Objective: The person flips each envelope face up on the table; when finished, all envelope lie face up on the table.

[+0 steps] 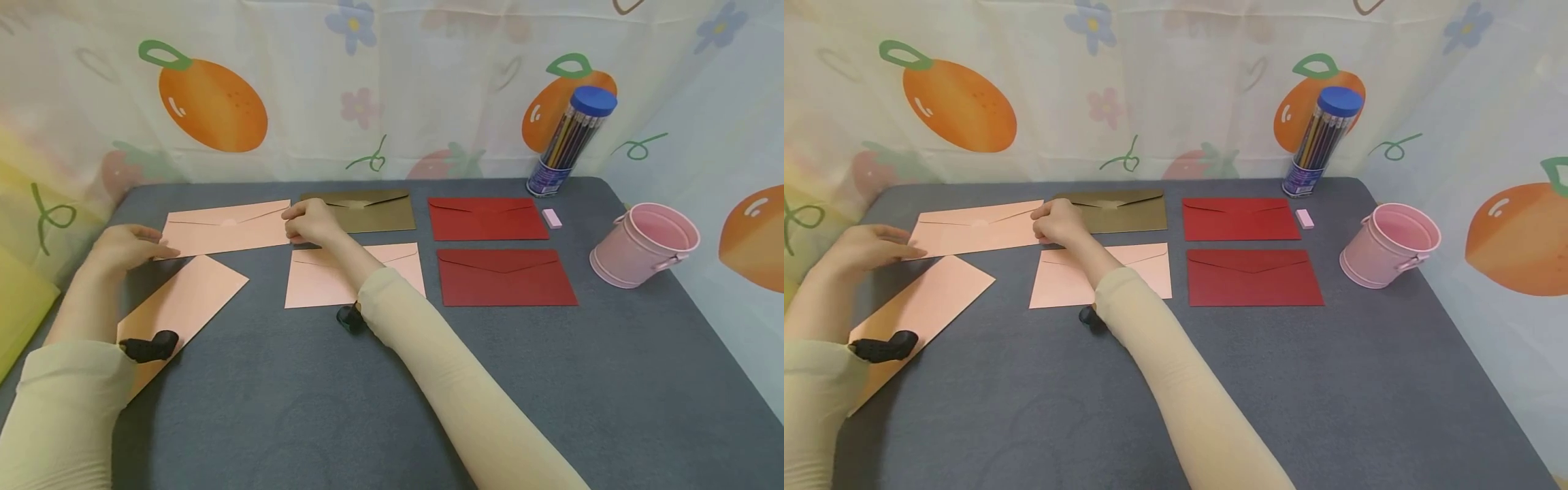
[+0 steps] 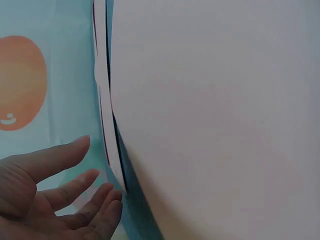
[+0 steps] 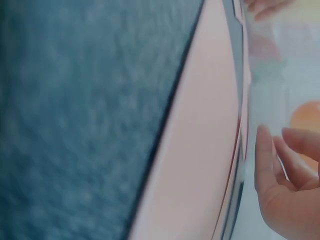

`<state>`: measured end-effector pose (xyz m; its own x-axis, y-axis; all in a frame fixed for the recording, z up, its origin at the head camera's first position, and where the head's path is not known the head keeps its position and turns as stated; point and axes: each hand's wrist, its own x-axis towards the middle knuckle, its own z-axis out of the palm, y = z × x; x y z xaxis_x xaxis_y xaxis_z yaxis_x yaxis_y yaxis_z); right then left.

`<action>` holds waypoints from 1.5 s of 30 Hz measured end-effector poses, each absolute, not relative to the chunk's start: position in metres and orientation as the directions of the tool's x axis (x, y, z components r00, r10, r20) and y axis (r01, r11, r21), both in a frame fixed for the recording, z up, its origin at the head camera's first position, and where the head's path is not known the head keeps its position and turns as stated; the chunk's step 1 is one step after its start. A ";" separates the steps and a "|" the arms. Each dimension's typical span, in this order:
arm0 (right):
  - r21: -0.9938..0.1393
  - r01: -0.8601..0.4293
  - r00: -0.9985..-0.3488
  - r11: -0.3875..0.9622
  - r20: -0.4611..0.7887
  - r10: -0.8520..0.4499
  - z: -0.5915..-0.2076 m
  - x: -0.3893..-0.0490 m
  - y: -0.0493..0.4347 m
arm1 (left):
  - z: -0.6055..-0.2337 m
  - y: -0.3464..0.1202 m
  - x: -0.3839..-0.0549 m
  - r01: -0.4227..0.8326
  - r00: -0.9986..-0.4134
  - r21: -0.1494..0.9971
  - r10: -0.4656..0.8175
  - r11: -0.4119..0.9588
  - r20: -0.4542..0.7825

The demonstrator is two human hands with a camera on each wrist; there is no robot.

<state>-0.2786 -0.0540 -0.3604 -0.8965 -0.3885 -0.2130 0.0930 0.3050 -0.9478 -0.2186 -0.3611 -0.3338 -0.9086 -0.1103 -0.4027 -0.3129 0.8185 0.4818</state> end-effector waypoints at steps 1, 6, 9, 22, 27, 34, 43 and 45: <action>-0.946 0.086 -0.894 0.313 -0.212 -0.396 -0.359 -0.276 -0.056 | -0.332 -0.362 -0.218 -0.287 -0.911 0.477 -0.083 0.831 -0.404; -0.936 0.064 -0.874 0.347 -0.220 -0.433 -0.352 -0.264 -0.068 | -0.327 -0.365 -0.213 -0.183 -0.897 0.487 0.057 0.854 -0.437; -0.928 0.045 -0.851 0.369 -0.229 -0.472 -0.349 -0.257 -0.075 | -0.326 -0.367 -0.208 -0.159 -0.879 0.494 0.105 0.855 -0.465; -0.896 0.019 -0.763 0.444 -0.300 -0.573 -0.352 -0.234 -0.094 | -0.327 -0.376 -0.191 -0.106 -0.827 0.448 0.171 0.888 -0.536; -0.890 0.014 -0.747 0.455 -0.312 -0.587 -0.354 -0.228 -0.096 | -0.328 -0.373 -0.188 -0.107 -0.831 0.433 0.159 0.895 -0.533; -0.879 -0.005 -0.761 0.477 -0.306 -0.572 -0.353 -0.223 -0.097 | -0.335 -0.368 -0.189 -0.101 -0.847 0.415 0.141 0.904 -0.513; -0.880 -0.019 -0.762 0.475 -0.295 -0.577 -0.355 -0.222 -0.097 | -0.343 -0.366 -0.191 -0.102 -0.861 0.390 0.115 0.915 -0.496; -0.880 -0.018 -0.763 0.474 -0.294 -0.575 -0.356 -0.222 -0.097 | -0.343 -0.365 -0.191 -0.103 -0.861 0.385 0.111 0.917 -0.496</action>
